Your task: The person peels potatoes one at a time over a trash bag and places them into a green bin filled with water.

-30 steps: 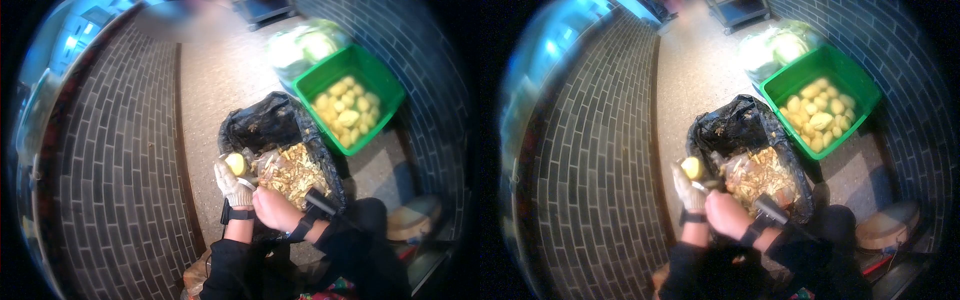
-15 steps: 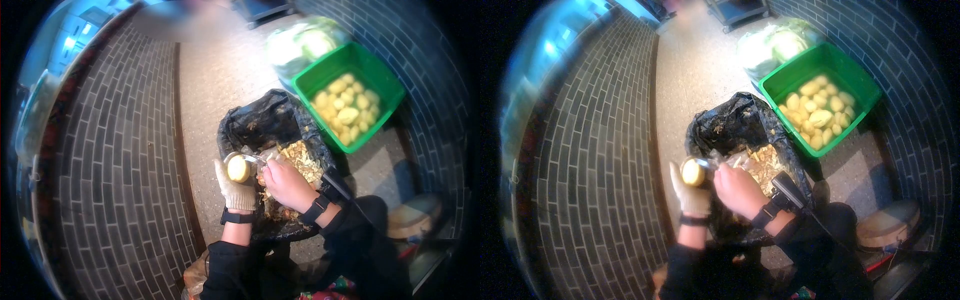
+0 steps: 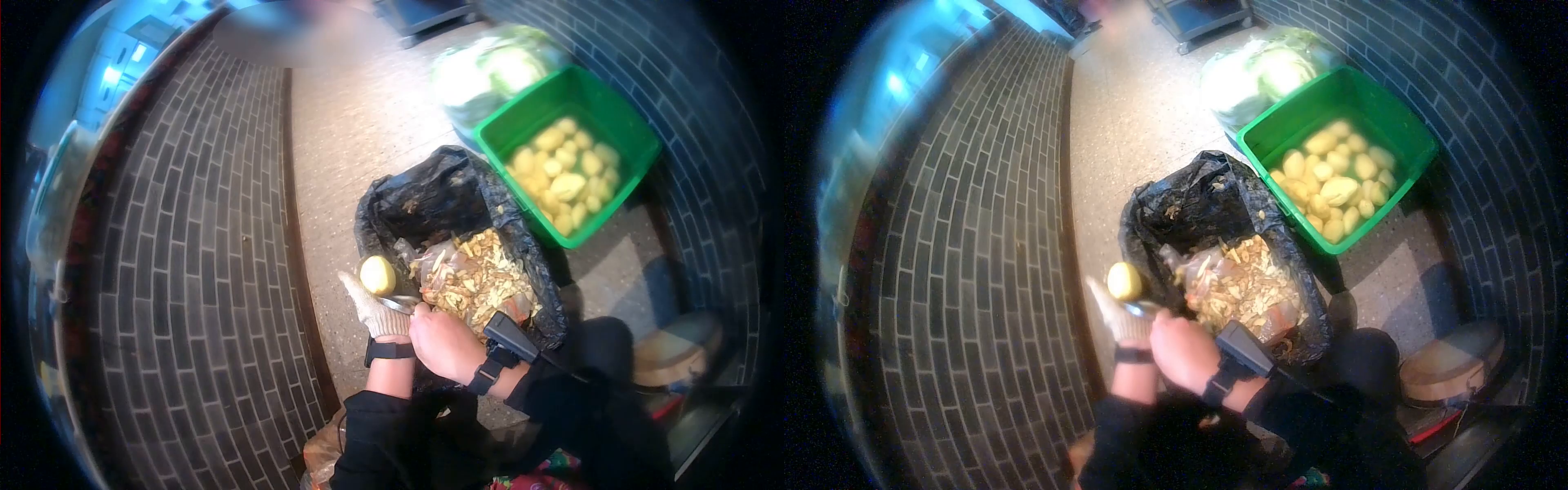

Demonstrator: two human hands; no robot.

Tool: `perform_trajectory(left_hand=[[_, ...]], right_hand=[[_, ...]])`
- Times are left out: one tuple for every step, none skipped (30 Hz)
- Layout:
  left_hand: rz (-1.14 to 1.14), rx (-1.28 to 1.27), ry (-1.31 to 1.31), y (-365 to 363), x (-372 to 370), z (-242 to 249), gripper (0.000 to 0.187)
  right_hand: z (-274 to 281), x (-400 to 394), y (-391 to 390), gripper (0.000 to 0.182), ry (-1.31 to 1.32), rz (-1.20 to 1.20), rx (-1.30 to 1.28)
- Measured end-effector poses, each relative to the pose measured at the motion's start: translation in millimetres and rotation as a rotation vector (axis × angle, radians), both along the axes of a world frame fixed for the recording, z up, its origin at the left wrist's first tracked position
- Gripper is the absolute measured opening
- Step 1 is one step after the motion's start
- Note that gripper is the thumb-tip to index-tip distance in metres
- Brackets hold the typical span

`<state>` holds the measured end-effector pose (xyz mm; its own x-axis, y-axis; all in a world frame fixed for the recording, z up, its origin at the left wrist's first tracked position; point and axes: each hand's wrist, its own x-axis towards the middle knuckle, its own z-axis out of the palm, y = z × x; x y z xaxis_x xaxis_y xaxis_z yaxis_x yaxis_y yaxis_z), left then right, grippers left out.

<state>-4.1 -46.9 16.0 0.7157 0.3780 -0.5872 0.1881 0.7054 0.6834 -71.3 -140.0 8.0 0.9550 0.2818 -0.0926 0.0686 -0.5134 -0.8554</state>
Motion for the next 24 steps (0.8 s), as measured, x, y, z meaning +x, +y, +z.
perform_trajectory(left_hand=[[-0.002,0.001,0.000,2,0,-4,0.077],[-0.012,0.031,-0.052,4,-1,-8,0.074],[-0.021,0.061,-0.105,7,-1,-11,0.071],[-0.021,0.061,-0.107,11,0,-12,0.071],[-0.080,0.005,-0.167,14,0,-8,0.069],[-0.140,-0.052,-0.225,14,0,-6,0.069],[-0.140,-0.053,-0.225,14,1,-6,0.069],[-0.125,0.011,-0.235,12,2,-6,0.063],[-0.110,0.076,-0.245,11,2,-7,0.057],[-0.120,0.039,-0.206,13,2,-9,0.055],[-0.120,0.038,-0.205,12,0,-10,0.055],[-0.145,0.031,-0.200,11,-2,-11,0.056],[-0.170,0.024,-0.194,9,-3,-12,0.056],[-0.172,0.025,-0.192,8,-4,-13,0.056],[-0.170,0.012,-0.184,6,-4,-13,0.057],[-0.169,0.000,-0.176,4,-5,-13,0.058],[-0.169,-0.013,-0.168,3,-5,-13,0.059],[-0.171,-0.013,-0.167,2,-5,-14,0.059],[-0.123,-0.025,-0.152,3,-7,-15,0.059],[-0.075,-0.037,-0.140,4,-9,-16,0.059],[-0.076,-0.038,-0.144,6,-9,-19,0.059],[-0.033,-0.001,-0.141,9,-8,-24,0.060],[0.011,0.036,-0.135,9,-8,-24,0.061],[0.011,0.036,-0.136,10,-5,-22,0.061]], right_hand=[[-3,0,-2,0.024,-0.008,0.007,0.010],[-3,1,-4,0.024,-0.008,0.007,0.011],[-3,3,-8,0.024,-0.031,0.004,0.040],[-2,6,-11,0.024,-0.054,0.002,0.068],[0,10,-16,0.024,-0.056,0.005,0.068],[1,15,-21,0.024,-0.077,-0.018,0.058],[3,19,-26,0.024,-0.099,-0.042,0.048],[4,23,-29,0.023,-0.077,-0.096,0.044],[4,27,-33,0.023,-0.077,-0.095,0.043],[4,32,-36,0.022,-0.110,-0.118,0.065],[4,35,-39,0.021,-0.142,-0.141,0.087],[5,36,-40,0.021,-0.141,-0.142,0.087],[5,38,-42,0.022,-0.151,-0.133,0.073],[5,38,-43,0.022,-0.161,-0.123,0.058],[5,39,-43,0.022,-0.172,-0.115,0.043],[3,38,-40,0.022,-0.170,-0.117,0.044],[0,36,-34,0.023,-0.125,-0.105,0.001],[-2,33,-28,0.023,-0.082,-0.092,-0.042],[-1,29,-24,0.023,-0.082,-0.094,-0.042],[0,26,-20,0.024,-0.079,-0.089,-0.050],[1,23,-17,0.025,-0.078,-0.085,-0.059],[2,21,-16,0.024,-0.106,-0.084,-0.034],[3,18,-14,0.024,-0.108,-0.084,-0.034],[3,14,-11,0.024,-0.065,-0.059,-0.041]])
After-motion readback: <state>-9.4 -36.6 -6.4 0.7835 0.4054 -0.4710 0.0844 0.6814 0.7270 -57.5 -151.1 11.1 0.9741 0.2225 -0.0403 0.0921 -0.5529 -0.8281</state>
